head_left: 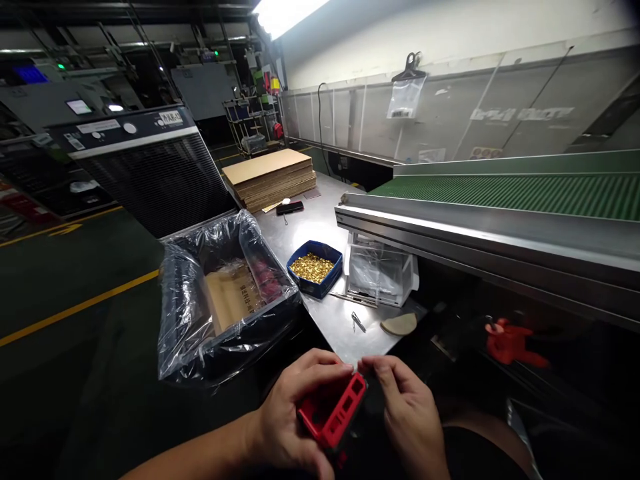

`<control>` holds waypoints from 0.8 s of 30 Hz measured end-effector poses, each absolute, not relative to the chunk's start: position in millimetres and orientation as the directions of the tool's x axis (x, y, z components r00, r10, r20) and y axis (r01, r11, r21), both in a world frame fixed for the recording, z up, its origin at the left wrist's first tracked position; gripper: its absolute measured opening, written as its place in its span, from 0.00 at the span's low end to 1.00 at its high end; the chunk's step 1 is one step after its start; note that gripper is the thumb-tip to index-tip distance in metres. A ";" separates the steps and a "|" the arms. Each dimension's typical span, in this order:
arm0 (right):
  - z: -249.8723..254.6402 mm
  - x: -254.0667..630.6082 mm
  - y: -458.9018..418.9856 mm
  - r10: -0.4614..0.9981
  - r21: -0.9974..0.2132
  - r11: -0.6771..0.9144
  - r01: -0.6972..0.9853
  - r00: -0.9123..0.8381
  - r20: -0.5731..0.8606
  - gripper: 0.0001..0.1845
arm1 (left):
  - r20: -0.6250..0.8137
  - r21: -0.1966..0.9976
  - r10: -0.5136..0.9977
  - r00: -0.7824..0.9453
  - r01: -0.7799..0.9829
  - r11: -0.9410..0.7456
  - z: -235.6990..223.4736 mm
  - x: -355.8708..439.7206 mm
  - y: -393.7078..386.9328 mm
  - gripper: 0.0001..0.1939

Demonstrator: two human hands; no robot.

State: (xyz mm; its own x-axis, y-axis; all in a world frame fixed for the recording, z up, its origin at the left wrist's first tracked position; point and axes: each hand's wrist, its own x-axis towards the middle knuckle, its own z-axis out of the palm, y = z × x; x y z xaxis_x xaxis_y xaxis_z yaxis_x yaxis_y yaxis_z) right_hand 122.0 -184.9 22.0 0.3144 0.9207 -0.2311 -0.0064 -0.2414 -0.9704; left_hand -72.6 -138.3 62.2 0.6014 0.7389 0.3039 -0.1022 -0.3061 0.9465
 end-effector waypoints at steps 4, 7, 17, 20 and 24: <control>-33.4 128.8 -142.2 0.892 -0.790 -0.273 0.549 0.452 0.005 0.32 | 0.023 0.991 0.757 0.653 -0.114 0.069 63.9 -75.5 -140.8 0.49; -65.0 127.4 -116.9 0.895 -0.644 -0.289 0.708 0.438 0.080 0.37 | -0.145 0.861 0.732 0.665 -0.280 0.425 59.9 -75.7 -146.8 0.48; -90.6 136.6 -97.9 0.939 -0.416 -0.252 0.874 0.324 0.111 0.15 | -0.159 0.494 0.613 0.774 -0.475 0.728 30.3 -91.7 -144.9 0.47; -86.0 133.3 -88.9 0.927 -0.404 -0.289 0.868 0.360 0.109 0.22 | -0.148 0.463 0.597 0.788 -0.478 0.746 29.2 -89.9 -142.5 0.45; -79.8 127.2 -73.1 0.923 -0.397 -0.305 0.865 0.371 0.099 0.15 | -0.179 0.474 0.583 0.793 -0.450 0.757 33.6 -87.6 -143.0 0.44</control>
State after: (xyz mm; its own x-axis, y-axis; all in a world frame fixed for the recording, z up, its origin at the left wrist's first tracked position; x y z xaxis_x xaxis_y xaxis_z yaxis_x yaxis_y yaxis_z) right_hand 127.2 -73.1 -79.8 0.3711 0.9233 0.0989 0.8655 -0.3052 -0.3972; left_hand -87.6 -143.0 33.6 0.7925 0.5830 -0.1788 -0.4500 0.7570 0.4738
